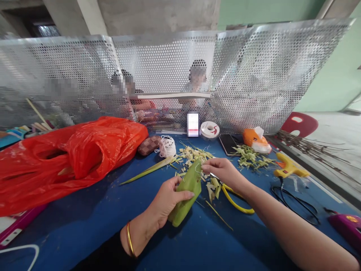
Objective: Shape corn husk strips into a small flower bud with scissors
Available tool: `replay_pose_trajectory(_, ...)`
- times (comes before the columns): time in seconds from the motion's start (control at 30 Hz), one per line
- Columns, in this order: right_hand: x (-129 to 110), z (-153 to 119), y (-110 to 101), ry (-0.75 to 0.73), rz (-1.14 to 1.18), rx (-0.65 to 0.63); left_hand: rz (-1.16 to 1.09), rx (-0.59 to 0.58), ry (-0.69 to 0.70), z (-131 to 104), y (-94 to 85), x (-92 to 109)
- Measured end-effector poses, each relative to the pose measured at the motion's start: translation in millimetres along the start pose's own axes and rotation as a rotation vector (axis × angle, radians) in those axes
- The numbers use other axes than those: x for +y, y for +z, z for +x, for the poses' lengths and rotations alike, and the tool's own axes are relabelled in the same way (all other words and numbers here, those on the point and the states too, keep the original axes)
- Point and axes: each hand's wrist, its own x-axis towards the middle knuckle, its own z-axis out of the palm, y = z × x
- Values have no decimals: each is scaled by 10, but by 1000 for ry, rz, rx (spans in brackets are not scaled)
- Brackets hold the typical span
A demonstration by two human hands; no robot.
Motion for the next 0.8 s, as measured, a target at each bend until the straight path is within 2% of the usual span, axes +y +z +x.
replay_pose_trajectory(0.1, -22, -29, 100, -2, 70, -142, 2, -2, 5, 3, -4, -4)
replay_pose_trajectory(0.2, -25, -27, 130, 0, 106, -135, 12, 9, -8, 7, -1, -7)
replay_pose_trajectory(0.3, -4, 3, 65, 15, 111, -8, 4, 4, -23, 9, 1, -12)
replay_pose_trajectory(0.43, 65, 53, -90, 53, 83, 302, 3, -7, -35, 15, -5, -34)
replay_pose_trajectory(0.5, 89, 69, -147, 49, 66, 388, 9, -12, -39, 18, -9, -45)
replay_pose_trajectory(0.6, 65, 61, -144, 16, 69, 329, 17, -11, -29, 13, -2, -47)
replay_pose_trajectory(0.7, -21, 11, -31, -18, 100, 203, 66, 11, 10, -1, 16, -38)
replay_pose_trajectory(0.8, -102, -46, 91, -100, 97, 134, 91, 8, 30, -8, 26, -36)
